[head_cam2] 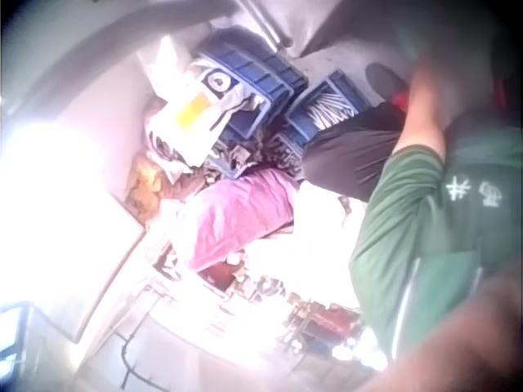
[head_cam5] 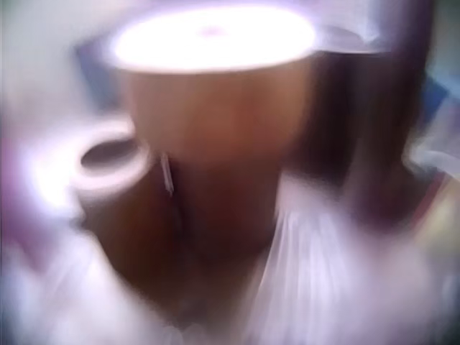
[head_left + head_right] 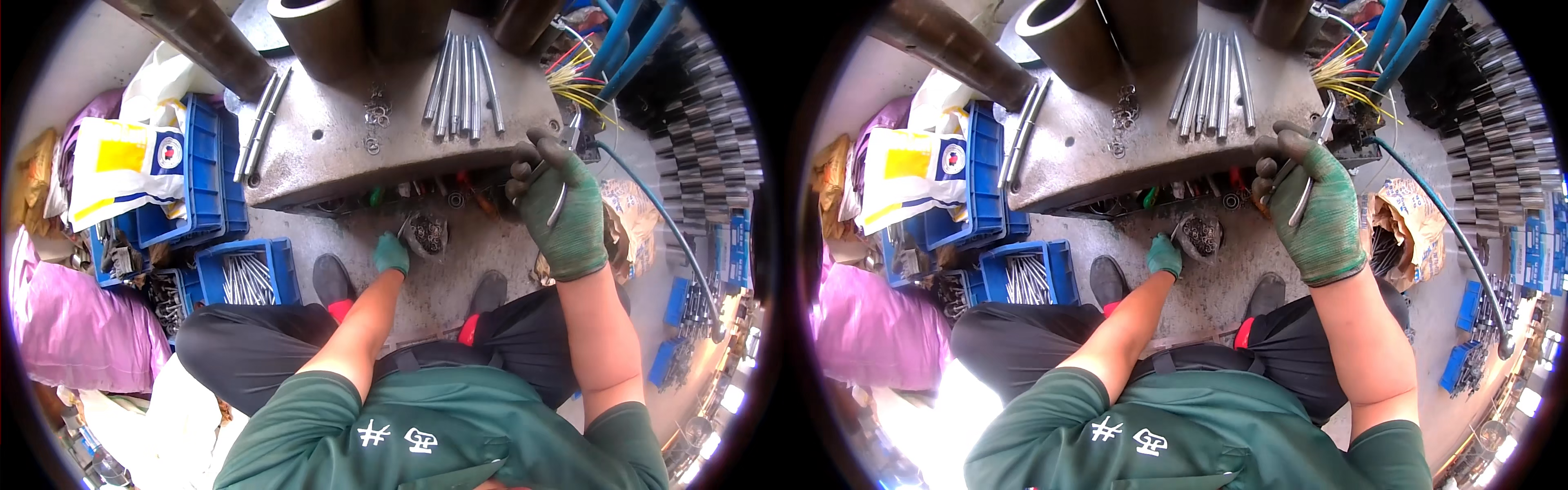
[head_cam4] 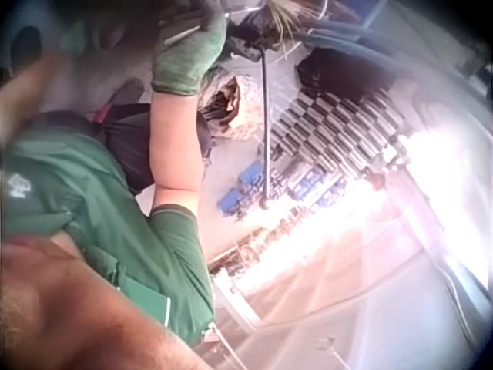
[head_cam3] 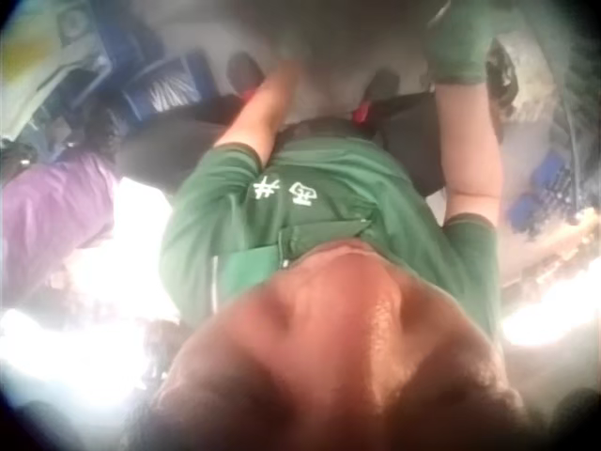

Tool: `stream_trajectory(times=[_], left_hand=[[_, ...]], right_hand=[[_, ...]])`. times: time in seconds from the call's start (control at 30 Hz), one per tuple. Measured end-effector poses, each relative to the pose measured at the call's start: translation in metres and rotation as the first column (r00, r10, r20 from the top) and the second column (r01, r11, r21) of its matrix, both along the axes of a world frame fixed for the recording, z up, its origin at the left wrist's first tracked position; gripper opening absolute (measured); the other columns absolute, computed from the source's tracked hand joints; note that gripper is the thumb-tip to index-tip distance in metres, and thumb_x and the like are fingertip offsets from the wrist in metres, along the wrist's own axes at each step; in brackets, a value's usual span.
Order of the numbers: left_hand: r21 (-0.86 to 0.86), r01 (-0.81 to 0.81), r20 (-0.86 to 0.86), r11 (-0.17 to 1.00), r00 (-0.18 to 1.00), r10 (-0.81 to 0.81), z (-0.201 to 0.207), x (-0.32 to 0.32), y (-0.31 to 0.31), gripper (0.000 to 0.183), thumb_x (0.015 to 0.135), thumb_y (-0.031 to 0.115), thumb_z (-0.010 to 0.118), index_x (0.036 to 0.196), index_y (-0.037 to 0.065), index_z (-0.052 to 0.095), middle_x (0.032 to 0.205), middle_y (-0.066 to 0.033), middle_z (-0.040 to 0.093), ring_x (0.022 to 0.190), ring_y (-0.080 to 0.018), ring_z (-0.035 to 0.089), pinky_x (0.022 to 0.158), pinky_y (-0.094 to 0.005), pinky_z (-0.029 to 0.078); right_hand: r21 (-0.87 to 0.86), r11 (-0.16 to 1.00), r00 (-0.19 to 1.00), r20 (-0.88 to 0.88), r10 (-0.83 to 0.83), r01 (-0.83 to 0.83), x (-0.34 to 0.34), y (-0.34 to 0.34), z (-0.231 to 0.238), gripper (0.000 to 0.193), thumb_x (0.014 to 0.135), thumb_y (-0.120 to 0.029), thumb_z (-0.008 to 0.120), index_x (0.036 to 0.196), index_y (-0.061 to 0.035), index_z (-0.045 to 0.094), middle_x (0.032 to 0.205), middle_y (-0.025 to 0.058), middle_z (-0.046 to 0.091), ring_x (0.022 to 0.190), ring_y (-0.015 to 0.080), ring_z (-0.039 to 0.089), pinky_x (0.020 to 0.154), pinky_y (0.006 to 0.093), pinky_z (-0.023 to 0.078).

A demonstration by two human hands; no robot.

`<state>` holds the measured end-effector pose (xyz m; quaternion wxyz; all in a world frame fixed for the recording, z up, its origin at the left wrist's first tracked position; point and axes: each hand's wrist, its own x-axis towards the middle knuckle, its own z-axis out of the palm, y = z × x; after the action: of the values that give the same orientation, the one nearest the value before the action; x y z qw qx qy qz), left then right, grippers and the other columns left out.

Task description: The person installs retaining rings onto metal rods using pliers and places the assembled rods onto the workbench.

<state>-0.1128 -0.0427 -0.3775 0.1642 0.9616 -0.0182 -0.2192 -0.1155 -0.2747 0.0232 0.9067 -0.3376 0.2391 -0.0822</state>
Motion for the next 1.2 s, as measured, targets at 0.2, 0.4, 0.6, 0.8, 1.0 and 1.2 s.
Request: stream_trajectory(times=[0.2,0.4,0.6,0.8,1.0,1.2], left_hand=[[-0.028,-0.113,-0.102,0.993,0.989,0.109,0.035,0.01,0.035,0.034,0.092,0.027,0.067,0.119,0.006,0.067,0.122,-0.0229,0.07,0.109,-0.0432,0.069,0.094,-0.0514,0.056],[-0.359,0.205,0.004,0.911,0.976,-0.218,0.17,0.002,0.04,0.032,0.093,0.019,0.069,0.12,0.003,0.069,0.118,-0.0255,0.071,0.109,-0.0409,0.069,0.094,-0.0477,0.054],[-0.864,0.097,0.068,0.494,0.995,-0.076,0.37,0.04,0.043,0.026,0.1,0.003,0.063,0.126,0.005,0.06,0.098,-0.0019,0.066,0.073,-0.0069,0.057,0.064,-0.0226,0.048],[-0.976,-0.105,-0.09,0.19,0.992,0.083,0.44,0.095,0.037,0.021,0.098,0.009,0.071,0.116,0.004,0.063,0.09,-0.0086,0.071,0.062,-0.0091,0.055,0.052,-0.0249,0.045],[-0.93,-0.362,-0.359,0.065,0.932,0.049,0.423,0.116,0.025,0.014,0.102,0.017,0.065,0.11,0.005,0.063,0.094,-0.0052,0.068,0.069,-0.01,0.056,0.053,-0.0236,0.044],[-0.857,-0.514,-0.511,-0.03,0.857,-0.067,0.422,0.127,0.03,0.021,0.104,0.021,0.057,0.114,0.004,0.064,0.107,-0.0065,0.07,0.076,-0.0093,0.057,0.057,-0.0215,0.045]], right_hand=[[-0.155,0.982,0.992,0.055,0.116,-0.107,0.007,0.0,0.022,0.04,0.096,-0.013,0.063,0.134,-0.0065,0.055,0.109,0.01,0.068,0.089,0.0182,0.064,0.076,0.0324,0.051],[-0.465,0.884,0.966,0.208,0.152,-0.039,0.003,0.0,0.036,0.037,0.093,-0.016,0.067,0.127,-0.0077,0.059,0.111,0.0068,0.07,0.089,0.0154,0.064,0.077,0.0297,0.052],[0.036,0.996,0.967,0.248,0.066,-0.077,0.015,-0.005,0.056,0.026,0.095,-0.023,0.065,0.111,-0.0035,0.065,0.105,0.0111,0.073,0.09,0.0215,0.067,0.08,0.0362,0.056],[-0.359,0.897,0.924,0.18,0.337,-0.258,0.016,0.012,0.062,0.049,0.093,-0.03,0.065,0.136,-0.0058,0.059,0.11,0.0094,0.071,0.087,0.016,0.065,0.075,0.0327,0.054],[-0.886,0.44,0.875,0.091,0.475,-0.147,0.018,0.021,0.035,0.082,0.082,-0.003,0.072,0.157,0.0048,0.039,0.14,0.0175,0.059,0.137,0.0233,0.052,0.113,0.0338,0.043],[-0.999,-0.031,0.926,-0.042,0.376,-0.032,0.022,0.032,0.038,0.072,0.072,0.005,0.066,0.142,-0.0082,0.061,0.124,0.0184,0.064,0.116,0.0352,0.062,0.101,0.042,0.052]])
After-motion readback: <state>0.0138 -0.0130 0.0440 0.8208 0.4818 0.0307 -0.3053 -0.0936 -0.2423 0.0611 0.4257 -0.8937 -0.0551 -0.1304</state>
